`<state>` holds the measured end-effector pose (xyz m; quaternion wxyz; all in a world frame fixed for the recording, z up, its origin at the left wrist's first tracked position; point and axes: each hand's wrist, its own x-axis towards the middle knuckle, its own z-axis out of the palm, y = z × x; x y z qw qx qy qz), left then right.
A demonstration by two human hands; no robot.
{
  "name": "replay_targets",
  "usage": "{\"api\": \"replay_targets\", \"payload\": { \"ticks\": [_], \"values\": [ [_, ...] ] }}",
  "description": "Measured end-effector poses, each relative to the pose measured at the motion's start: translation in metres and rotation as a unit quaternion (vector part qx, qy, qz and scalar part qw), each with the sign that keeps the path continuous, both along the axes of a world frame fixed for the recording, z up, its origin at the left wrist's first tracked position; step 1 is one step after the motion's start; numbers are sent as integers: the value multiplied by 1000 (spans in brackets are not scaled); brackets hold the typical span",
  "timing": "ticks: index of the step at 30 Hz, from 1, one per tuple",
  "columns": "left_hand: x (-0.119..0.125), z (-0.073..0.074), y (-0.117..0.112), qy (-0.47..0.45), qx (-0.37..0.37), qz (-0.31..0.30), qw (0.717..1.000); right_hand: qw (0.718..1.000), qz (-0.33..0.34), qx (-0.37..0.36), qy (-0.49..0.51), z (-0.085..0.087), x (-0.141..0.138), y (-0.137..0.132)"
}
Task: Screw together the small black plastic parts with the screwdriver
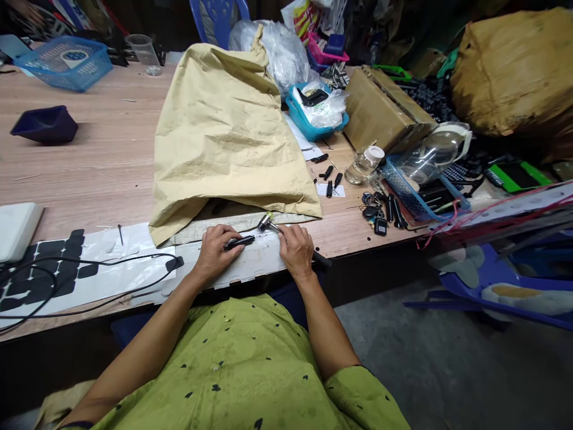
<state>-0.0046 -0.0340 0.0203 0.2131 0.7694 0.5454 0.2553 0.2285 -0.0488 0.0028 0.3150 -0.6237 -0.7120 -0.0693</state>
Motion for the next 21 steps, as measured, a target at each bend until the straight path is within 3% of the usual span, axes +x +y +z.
{"api": "replay_targets", "payload": {
  "ticks": [11,21],
  "values": [
    [0,0,3,-18,-30,2,999,975,132,-48,171,37,-6,-24],
    [1,-2,3,-24,-38,4,999,965,185,-63,175,34,-8,-30]
  ]
}}
